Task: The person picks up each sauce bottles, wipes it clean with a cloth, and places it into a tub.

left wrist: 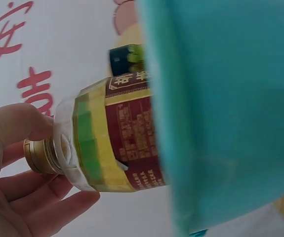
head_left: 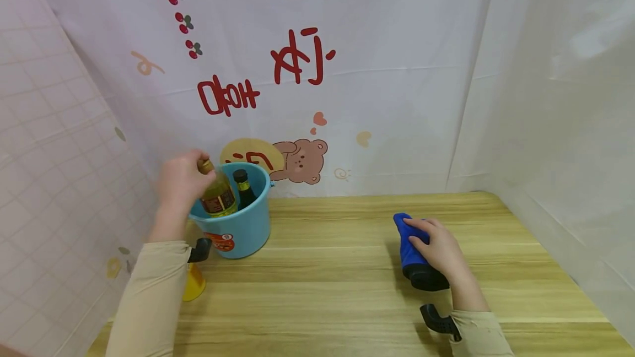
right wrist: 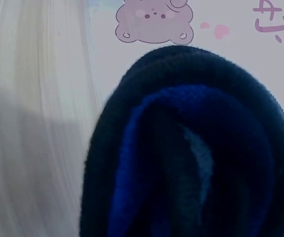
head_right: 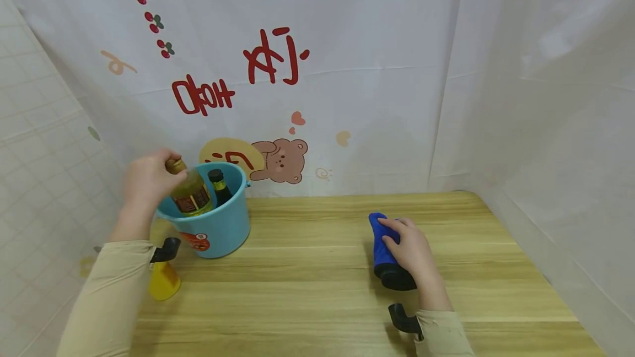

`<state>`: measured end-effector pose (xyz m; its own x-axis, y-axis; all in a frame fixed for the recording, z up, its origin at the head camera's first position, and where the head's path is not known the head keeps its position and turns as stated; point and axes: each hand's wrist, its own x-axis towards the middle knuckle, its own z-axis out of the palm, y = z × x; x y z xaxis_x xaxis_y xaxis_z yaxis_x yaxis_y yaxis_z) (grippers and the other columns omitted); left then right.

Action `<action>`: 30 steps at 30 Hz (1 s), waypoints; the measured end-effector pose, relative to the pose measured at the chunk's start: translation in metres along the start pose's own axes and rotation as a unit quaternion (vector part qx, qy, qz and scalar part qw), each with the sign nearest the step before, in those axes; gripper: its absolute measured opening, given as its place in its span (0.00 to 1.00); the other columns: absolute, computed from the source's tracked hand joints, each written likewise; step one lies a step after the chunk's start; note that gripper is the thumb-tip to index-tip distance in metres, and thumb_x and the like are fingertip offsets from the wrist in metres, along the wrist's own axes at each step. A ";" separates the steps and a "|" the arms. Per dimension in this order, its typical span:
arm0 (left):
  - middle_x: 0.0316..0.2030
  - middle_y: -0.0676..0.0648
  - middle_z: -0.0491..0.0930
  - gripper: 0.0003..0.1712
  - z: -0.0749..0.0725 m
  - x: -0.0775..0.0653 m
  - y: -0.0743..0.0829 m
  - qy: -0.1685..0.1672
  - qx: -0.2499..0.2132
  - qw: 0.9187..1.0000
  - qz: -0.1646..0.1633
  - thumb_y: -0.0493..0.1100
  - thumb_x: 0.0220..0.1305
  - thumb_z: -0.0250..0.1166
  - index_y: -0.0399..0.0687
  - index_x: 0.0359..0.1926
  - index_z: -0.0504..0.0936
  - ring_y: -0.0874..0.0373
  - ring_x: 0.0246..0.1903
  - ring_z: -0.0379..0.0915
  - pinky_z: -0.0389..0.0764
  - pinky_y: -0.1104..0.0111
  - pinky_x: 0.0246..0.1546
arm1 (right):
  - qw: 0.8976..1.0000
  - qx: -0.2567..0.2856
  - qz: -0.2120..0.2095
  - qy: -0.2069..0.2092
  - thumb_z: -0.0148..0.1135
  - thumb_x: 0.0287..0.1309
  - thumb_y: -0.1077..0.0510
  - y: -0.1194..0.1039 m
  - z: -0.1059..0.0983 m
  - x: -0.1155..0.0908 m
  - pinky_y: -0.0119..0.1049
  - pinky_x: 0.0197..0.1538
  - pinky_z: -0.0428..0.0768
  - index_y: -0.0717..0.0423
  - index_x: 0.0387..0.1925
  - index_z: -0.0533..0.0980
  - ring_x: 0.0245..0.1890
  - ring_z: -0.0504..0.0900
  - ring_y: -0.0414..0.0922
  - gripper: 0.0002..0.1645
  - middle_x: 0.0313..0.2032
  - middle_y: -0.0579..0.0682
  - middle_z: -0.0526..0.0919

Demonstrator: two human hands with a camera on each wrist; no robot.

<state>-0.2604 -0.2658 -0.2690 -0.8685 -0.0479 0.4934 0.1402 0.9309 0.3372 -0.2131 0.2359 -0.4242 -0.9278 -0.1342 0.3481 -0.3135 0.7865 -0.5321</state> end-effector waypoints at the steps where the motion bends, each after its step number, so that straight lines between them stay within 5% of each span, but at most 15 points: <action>1: 0.40 0.32 0.81 0.20 0.003 0.000 -0.001 -0.001 0.000 1.000 0.003 0.39 0.60 0.67 0.32 0.50 0.78 0.37 0.39 0.74 0.78 0.47 0.37 | 1.000 0.000 0.001 0.000 0.66 0.61 0.64 0.000 0.000 0.000 0.64 0.53 0.73 0.59 0.60 0.77 0.51 0.77 0.66 0.24 0.51 0.66 0.77; 30: 0.32 0.36 0.78 0.13 0.049 0.013 -0.027 -0.090 0.037 0.995 -0.025 0.34 0.56 0.69 0.33 0.39 0.75 0.40 0.33 0.71 0.75 0.52 0.31 | 1.000 -0.005 0.000 -0.006 0.65 0.62 0.64 -0.001 0.001 -0.002 0.64 0.53 0.73 0.59 0.60 0.77 0.51 0.77 0.67 0.24 0.51 0.67 0.77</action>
<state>-0.2985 -0.2736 -0.3105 -0.9455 -0.0360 0.3237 0.0646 0.9533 0.2949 -0.2116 0.2352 -0.4252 -0.9303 -0.1410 0.3387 -0.3112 0.7923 -0.5247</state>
